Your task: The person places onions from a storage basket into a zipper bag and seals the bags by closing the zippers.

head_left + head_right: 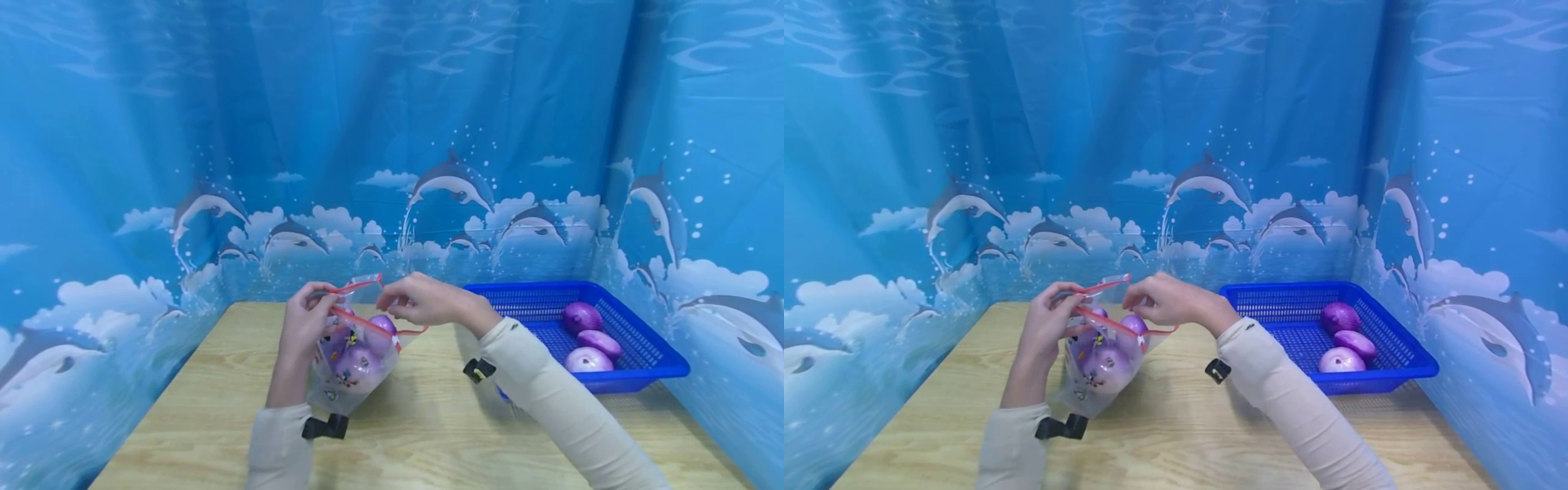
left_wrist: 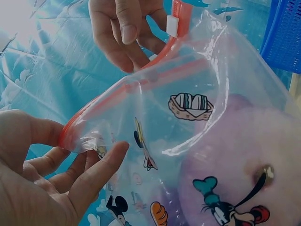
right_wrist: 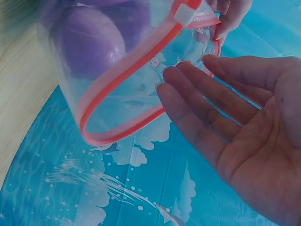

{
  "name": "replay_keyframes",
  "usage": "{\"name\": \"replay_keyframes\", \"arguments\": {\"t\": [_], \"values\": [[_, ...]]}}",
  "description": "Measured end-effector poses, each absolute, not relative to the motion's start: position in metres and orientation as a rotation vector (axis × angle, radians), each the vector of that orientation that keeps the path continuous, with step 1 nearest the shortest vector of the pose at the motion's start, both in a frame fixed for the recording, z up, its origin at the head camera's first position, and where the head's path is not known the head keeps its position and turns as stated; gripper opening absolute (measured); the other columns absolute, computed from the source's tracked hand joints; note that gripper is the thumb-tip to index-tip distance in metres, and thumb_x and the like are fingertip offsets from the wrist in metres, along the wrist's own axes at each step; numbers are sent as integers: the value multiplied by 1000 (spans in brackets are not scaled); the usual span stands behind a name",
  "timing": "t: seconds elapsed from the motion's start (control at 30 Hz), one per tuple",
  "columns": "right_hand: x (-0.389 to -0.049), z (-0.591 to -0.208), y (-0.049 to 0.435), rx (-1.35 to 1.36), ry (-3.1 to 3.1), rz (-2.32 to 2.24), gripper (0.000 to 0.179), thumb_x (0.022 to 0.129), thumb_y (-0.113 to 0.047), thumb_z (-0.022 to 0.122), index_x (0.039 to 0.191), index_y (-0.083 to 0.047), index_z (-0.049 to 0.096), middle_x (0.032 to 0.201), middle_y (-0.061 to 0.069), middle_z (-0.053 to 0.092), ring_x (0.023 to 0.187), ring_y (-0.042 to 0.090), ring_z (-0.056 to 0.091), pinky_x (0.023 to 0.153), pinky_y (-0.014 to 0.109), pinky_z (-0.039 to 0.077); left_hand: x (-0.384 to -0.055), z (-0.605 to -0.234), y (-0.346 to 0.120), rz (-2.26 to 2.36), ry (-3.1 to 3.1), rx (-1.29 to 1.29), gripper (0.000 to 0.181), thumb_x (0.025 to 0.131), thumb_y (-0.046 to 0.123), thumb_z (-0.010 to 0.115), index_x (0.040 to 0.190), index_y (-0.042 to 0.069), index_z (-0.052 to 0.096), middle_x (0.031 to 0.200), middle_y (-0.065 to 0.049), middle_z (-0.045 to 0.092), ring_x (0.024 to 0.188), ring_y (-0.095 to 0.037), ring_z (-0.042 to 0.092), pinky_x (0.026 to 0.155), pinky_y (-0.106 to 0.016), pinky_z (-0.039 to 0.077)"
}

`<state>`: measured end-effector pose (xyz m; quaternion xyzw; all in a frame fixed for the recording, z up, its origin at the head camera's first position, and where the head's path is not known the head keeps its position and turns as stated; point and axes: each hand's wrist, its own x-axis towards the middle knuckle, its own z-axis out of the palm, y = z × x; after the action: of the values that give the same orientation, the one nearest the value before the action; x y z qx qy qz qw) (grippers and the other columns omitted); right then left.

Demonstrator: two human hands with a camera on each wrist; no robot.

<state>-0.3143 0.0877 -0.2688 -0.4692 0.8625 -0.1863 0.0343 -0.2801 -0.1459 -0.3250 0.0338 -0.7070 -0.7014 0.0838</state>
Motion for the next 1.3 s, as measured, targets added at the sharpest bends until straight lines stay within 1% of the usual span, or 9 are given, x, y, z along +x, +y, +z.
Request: {"name": "replay_keyframes", "arguments": {"t": [0.17,0.37,0.53,0.67,0.87,1.07,1.13,1.23,1.3], "values": [[-316,-265,95,-1430,2660,-569,25,103,-10,59,126,-7,70,121,9,75,108,19,72,96,28,63,-280,-327,-146,-2096,-2100,80,17,107,18,57,120,8,62,117,-16,68,84,-15,68,72,-33,69],[-318,-256,111,-1374,2695,-554,24,103,-11,61,125,-7,71,123,11,74,106,20,73,94,30,64,-279,-327,-147,-2107,-2083,63,18,106,18,57,119,8,62,115,-15,68,83,-15,68,74,-34,69],[-324,-250,132,-1247,2740,-490,26,102,-14,63,126,-9,70,123,10,73,107,23,72,95,35,64,-279,-327,-147,-2104,-2081,68,17,106,18,58,119,8,62,111,-13,69,83,-16,68,72,-33,69],[-334,-247,156,-1107,2782,-420,27,101,-16,64,127,-9,69,121,9,74,109,25,72,95,39,64,-279,-327,-146,-2098,-2087,68,17,106,18,58,119,8,62,117,-17,68,83,-16,68,72,-32,69],[-350,-246,194,-905,2823,-322,27,100,-17,66,125,-8,70,116,10,75,107,28,72,93,44,65,-279,-327,-147,-2100,-2092,67,17,106,18,58,119,7,62,119,-19,67,84,-16,68,72,-32,69],[-356,-251,228,-718,2768,-262,34,99,-23,69,130,-8,67,122,14,73,99,21,72,82,40,67,-280,-327,-147,-2103,-2092,72,18,106,18,57,120,7,62,117,-17,68,85,-16,68,74,-33,69],[-356,-253,238,-647,2726,-252,39,99,-24,70,133,-7,64,126,17,71,101,24,72,79,40,68,-280,-327,-147,-2106,-2091,73,17,106,17,57,120,7,62,119,-18,67,84,-16,68,73,-33,69],[-356,-259,253,-531,2653,-244,44,98,-25,71,137,-6,61,131,20,67,112,31,70,81,43,68,-281,-326,-147,-2111,-2090,78,17,106,16,57,119,7,62,119,-19,67,83,-15,68,73,-33,69],[-356,-264,264,-449,2614,-253,47,96,-23,73,138,-6,59,134,22,65,114,33,69,80,43,69,-280,-326,-147,-2113,-2091,87,17,106,16,57,119,7,62,120,-19,67,83,-15,68,73,-32,69]]}}
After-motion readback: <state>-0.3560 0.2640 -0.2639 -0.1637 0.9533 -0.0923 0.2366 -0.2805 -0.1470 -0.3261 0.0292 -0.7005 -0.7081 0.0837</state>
